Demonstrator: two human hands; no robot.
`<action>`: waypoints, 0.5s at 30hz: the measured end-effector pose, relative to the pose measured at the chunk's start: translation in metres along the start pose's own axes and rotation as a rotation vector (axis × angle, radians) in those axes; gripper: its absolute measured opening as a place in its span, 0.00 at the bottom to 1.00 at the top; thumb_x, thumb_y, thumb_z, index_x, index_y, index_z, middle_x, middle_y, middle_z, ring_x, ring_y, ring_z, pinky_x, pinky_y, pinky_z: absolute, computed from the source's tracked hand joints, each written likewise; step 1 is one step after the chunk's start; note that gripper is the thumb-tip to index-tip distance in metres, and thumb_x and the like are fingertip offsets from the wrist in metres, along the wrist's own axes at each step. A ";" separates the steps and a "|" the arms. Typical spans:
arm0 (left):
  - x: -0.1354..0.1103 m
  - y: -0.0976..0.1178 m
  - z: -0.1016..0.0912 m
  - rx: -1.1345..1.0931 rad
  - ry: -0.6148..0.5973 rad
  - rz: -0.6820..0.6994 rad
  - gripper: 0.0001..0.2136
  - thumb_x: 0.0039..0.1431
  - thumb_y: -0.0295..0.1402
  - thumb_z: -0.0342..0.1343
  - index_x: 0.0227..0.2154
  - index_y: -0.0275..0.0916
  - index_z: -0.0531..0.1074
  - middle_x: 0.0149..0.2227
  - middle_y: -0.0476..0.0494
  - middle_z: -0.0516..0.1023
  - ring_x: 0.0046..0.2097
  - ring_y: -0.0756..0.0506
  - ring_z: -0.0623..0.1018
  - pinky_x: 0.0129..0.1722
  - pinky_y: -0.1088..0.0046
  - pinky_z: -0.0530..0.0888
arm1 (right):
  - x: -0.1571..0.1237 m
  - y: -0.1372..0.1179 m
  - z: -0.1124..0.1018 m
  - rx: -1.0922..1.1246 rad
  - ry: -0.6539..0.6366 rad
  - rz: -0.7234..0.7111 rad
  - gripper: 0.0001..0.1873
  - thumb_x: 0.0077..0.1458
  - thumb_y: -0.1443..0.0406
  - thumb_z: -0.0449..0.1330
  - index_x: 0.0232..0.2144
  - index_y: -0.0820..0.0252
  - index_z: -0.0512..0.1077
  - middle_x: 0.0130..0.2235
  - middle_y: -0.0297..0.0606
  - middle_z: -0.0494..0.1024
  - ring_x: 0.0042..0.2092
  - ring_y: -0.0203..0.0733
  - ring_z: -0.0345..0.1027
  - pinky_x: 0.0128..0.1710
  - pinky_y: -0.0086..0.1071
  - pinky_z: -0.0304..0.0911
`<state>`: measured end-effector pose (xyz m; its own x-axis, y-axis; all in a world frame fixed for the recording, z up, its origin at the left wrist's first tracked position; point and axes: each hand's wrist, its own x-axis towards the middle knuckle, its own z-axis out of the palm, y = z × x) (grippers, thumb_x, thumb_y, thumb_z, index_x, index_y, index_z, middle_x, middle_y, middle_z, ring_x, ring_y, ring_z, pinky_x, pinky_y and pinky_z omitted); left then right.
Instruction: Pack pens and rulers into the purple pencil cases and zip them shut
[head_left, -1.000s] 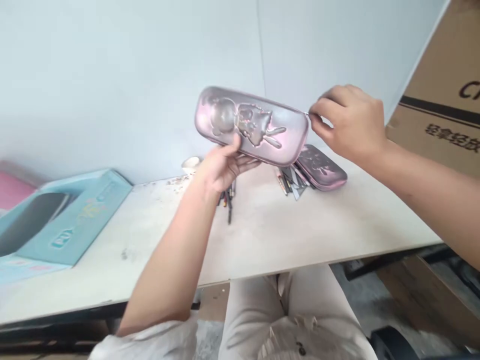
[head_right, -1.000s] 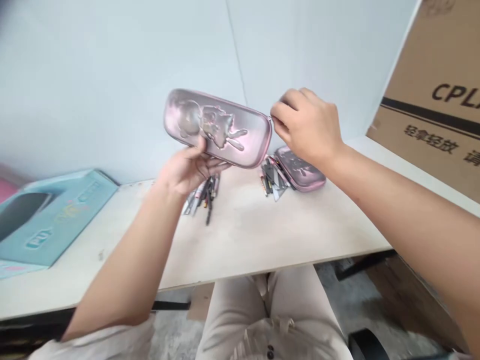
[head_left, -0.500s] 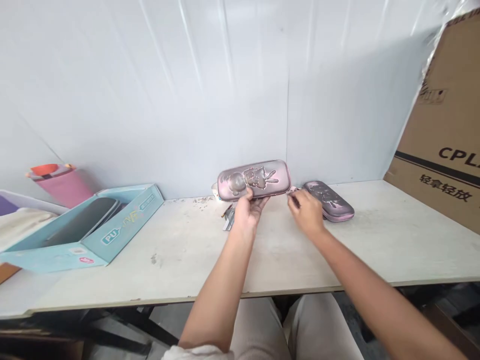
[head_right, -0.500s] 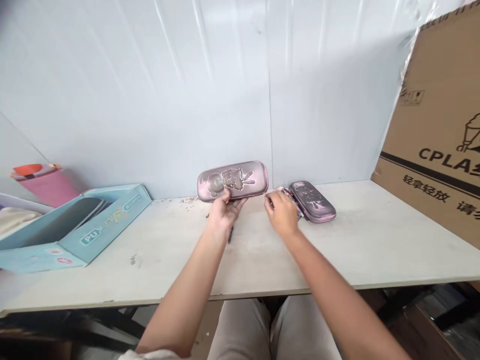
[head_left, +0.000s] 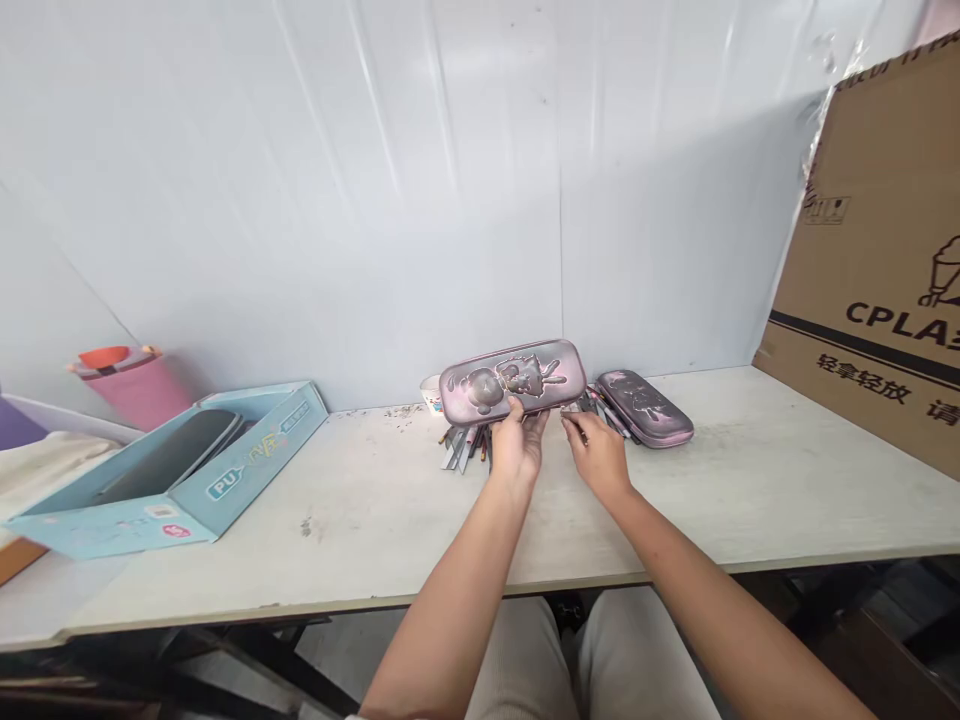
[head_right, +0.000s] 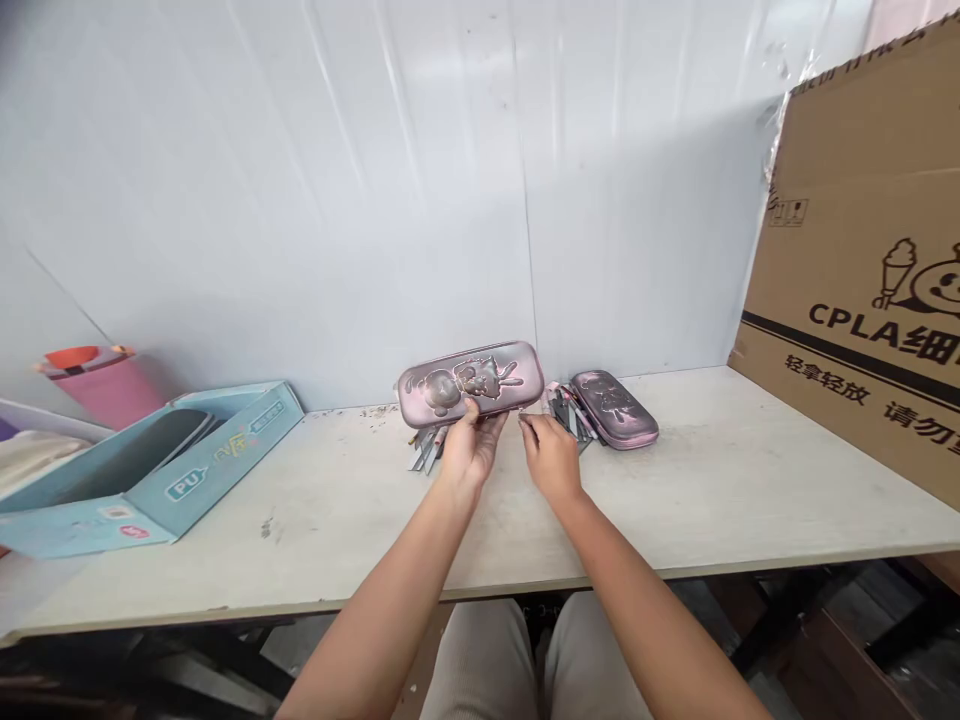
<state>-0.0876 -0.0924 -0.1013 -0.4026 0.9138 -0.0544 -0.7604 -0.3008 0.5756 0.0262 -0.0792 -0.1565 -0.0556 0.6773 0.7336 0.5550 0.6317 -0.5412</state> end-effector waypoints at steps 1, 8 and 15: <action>0.005 0.005 -0.004 0.064 -0.017 -0.043 0.05 0.55 0.27 0.54 0.36 0.38 0.66 0.36 0.44 0.76 0.39 0.48 0.77 0.45 0.60 0.73 | 0.000 0.007 -0.008 0.018 -0.022 -0.001 0.16 0.58 0.61 0.47 0.37 0.59 0.72 0.38 0.42 0.76 0.40 0.42 0.69 0.41 0.34 0.60; 0.030 0.015 -0.026 0.452 -0.209 -0.292 0.10 0.51 0.28 0.58 0.36 0.41 0.65 0.31 0.50 0.75 0.34 0.49 0.77 0.42 0.62 0.73 | 0.023 0.025 -0.051 0.278 -0.049 0.162 0.18 0.56 0.56 0.48 0.43 0.59 0.68 0.46 0.42 0.72 0.47 0.43 0.65 0.48 0.37 0.58; 0.017 -0.021 -0.018 0.569 -0.175 -0.310 0.26 0.46 0.47 0.59 0.46 0.40 0.63 0.41 0.40 0.75 0.39 0.45 0.76 0.37 0.69 0.74 | 0.008 0.003 -0.017 0.495 -0.189 0.222 0.18 0.51 0.59 0.54 0.45 0.55 0.65 0.47 0.38 0.69 0.50 0.42 0.61 0.52 0.39 0.55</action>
<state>-0.0873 -0.0754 -0.1286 -0.0839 0.9798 -0.1817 -0.4209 0.1304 0.8977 0.0411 -0.0784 -0.1450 -0.1544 0.8409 0.5187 0.1178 0.5369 -0.8353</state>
